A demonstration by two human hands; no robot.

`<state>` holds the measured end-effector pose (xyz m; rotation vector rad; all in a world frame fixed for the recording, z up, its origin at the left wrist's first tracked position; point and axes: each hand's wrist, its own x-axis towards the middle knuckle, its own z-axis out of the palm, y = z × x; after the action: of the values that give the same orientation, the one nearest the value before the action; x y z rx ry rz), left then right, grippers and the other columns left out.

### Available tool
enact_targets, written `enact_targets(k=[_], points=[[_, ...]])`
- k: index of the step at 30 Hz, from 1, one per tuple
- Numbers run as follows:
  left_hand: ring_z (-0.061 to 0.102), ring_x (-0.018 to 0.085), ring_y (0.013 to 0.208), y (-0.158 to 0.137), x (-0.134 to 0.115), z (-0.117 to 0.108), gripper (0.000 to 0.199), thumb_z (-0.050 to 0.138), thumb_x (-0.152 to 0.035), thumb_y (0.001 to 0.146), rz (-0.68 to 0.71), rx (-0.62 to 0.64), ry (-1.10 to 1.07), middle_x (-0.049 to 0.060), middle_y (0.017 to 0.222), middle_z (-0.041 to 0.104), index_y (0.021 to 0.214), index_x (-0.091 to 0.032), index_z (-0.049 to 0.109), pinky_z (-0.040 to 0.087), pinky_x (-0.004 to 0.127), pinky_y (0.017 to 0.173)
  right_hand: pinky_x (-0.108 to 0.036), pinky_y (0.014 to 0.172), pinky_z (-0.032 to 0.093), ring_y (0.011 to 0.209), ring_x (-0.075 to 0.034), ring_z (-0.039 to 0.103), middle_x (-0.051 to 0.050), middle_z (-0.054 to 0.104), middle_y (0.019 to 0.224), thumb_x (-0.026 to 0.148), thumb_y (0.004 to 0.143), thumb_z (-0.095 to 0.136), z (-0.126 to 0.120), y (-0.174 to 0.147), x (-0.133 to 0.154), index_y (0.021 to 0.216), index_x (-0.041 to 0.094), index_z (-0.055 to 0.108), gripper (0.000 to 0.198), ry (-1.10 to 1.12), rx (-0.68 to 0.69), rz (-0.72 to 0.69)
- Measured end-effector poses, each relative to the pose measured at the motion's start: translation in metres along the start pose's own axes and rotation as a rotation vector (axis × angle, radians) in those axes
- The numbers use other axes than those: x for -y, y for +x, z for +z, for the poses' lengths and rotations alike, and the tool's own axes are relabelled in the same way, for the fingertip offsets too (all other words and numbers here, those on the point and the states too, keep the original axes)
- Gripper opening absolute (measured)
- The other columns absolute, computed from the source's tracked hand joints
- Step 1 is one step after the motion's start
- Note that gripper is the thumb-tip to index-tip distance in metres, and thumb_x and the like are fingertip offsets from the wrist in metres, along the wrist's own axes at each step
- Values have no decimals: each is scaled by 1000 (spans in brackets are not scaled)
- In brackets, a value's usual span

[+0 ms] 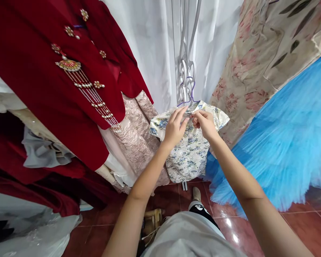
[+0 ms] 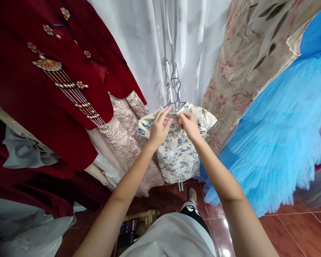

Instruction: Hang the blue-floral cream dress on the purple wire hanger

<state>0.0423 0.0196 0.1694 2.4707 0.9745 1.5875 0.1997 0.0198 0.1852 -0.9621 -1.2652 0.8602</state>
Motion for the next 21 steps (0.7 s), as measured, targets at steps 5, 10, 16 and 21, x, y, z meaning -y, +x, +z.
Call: enact_targets(k=[5,10,16,21], points=[[62,23,97,48,15,1,21,47,-22,103,151,127,166,7,95,69,97,-18,67,51,37,87,-24,43,28,42,-9,37,6,44,46,35,80,63,4,-2,-7,70,19,61,19,17,-35,-37],[62,21,94,55,17,-3,21,47,-20,102,194,63,197,7,93,69,95,-19,67,49,35,86,-24,44,28,42,-10,37,4,48,47,42,83,59,20,-7,-38,68,19,63,27,-24,-88,-41],[64,18,94,74,51,-59,20,49,-24,102,32,-179,159,6,97,70,96,-17,67,50,32,85,-26,48,32,46,-12,42,2,53,47,35,78,58,32,-28,-88,63,17,65,24,-42,-1,104],[64,15,89,51,132,-124,21,58,-36,99,-215,-270,71,3,93,71,95,-17,67,50,27,83,-26,48,33,45,-13,45,1,55,47,36,78,60,33,-62,-109,61,17,65,26,-18,70,148]])
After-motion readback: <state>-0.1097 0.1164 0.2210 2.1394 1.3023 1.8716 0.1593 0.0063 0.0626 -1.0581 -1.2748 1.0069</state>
